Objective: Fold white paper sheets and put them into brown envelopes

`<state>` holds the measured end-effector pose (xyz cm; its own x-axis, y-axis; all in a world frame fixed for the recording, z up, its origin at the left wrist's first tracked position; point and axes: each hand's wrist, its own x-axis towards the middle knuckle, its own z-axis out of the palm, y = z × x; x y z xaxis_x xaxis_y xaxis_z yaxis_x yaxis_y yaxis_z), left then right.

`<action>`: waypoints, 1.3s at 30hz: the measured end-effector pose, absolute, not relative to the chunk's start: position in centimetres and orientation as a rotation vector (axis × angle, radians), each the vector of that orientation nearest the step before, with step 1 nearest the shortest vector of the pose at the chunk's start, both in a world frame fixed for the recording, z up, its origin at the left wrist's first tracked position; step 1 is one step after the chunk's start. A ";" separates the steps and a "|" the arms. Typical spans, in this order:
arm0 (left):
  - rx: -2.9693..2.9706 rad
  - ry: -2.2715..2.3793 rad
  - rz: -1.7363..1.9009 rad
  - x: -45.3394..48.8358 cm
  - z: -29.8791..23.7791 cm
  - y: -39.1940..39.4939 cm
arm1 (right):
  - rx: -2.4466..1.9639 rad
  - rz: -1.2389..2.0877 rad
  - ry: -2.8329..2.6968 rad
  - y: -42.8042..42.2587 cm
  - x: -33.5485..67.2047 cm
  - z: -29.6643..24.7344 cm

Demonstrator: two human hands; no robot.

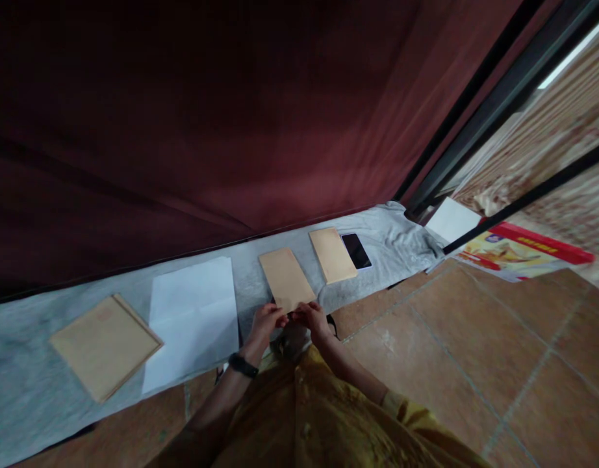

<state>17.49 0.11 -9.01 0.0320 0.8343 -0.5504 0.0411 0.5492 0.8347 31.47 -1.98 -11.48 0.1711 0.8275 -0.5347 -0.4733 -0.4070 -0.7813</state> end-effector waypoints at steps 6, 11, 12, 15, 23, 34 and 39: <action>0.857 1.556 0.673 15.9 -9.5 0.7 | -1.572 1.339 -0.491 -3.5 33.4 -11.6; 0.930 1.651 0.641 15.9 -10.2 0.6 | -1.670 0.743 -1.501 -5.8 34.2 -10.9; 0.954 1.665 0.634 16.0 -10.2 0.5 | -1.606 0.672 -1.725 -6.0 34.0 -10.8; 1.039 1.690 0.596 16.2 -10.1 0.2 | -1.463 0.519 -2.170 -6.3 33.3 -10.9; 1.261 1.793 0.487 16.4 -9.1 -0.3 | -1.594 0.322 -2.235 -6.9 34.3 -12.6; 2.428 1.680 0.376 17.4 -10.2 -3.0 | -1.599 0.268 -2.252 -6.8 35.1 -13.5; 2.768 1.277 0.488 16.4 -13.5 -4.2 | -1.524 0.342 -2.305 -6.2 36.1 -13.2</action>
